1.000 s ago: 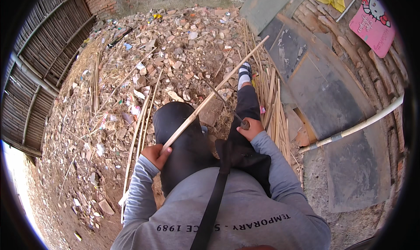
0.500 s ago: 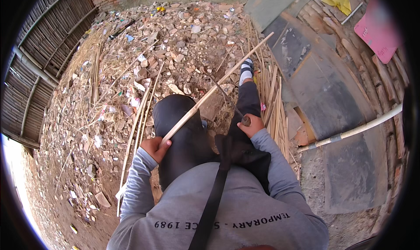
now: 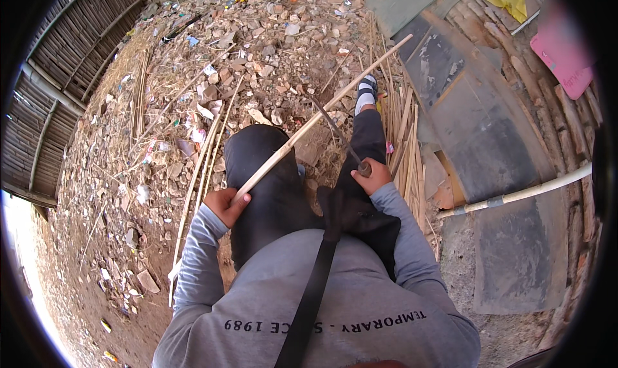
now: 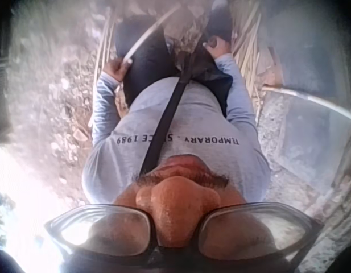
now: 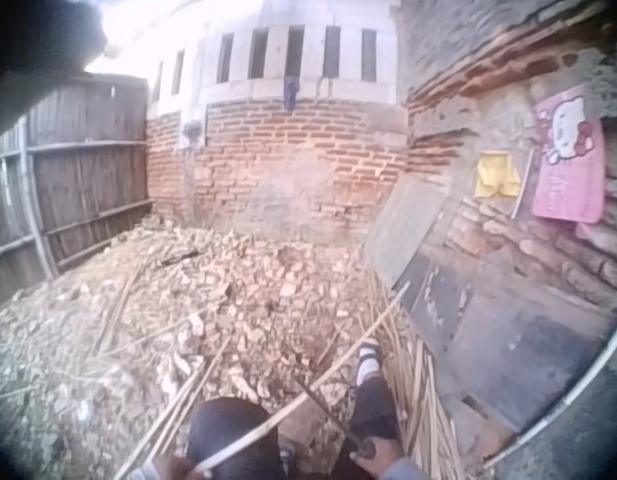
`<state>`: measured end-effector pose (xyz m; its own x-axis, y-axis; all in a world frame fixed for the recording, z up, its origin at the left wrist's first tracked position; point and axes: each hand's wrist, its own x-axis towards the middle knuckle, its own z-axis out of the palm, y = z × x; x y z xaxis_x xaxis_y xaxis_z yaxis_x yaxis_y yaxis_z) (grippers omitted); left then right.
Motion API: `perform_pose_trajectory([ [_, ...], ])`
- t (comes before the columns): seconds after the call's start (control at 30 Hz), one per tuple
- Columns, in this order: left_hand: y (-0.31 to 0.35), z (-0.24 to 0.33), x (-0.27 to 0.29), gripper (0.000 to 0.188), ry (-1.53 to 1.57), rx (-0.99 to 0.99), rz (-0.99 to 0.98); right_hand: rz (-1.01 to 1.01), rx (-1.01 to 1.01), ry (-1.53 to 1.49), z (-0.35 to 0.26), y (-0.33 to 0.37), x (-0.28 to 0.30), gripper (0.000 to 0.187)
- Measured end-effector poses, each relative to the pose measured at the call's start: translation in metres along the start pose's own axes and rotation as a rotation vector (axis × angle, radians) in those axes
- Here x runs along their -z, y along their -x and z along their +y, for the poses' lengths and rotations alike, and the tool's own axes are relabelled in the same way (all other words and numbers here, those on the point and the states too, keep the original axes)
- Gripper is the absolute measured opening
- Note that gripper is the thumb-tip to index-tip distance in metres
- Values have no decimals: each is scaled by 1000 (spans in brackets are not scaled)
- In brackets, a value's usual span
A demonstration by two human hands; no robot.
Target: The person strips thin layers from a bamboo pole using a knife, working outdoors on the ground.
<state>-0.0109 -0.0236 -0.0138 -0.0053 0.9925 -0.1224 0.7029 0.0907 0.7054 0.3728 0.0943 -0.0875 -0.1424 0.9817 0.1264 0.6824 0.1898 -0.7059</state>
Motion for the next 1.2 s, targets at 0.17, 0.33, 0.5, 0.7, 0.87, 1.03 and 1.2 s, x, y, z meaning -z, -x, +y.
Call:
perform_pose_trajectory([
  [0.17,0,-1,-1,47,62,13,5,2,-12,15,2,1,-1,32],
  [0.33,0,-2,0,49,39,45,-34,-5,-15,17,1,1,-1,31],
  [0.5,-1,-1,0,49,35,35,-30,5,7,24,2,0,-1,30],
  [0.7,-1,-3,-3,50,43,16,1,20,46,14,2,-1,4,30],
  [0.87,0,1,-8,52,-87,-27,94,149,37,27,10,-4,13,29],
  [1.03,3,1,-9,53,-145,-29,126,-93,-7,206,-21,-9,41,25],
  [1.2,3,7,-12,47,-242,-31,122,37,-96,215,-9,-16,56,26],
])
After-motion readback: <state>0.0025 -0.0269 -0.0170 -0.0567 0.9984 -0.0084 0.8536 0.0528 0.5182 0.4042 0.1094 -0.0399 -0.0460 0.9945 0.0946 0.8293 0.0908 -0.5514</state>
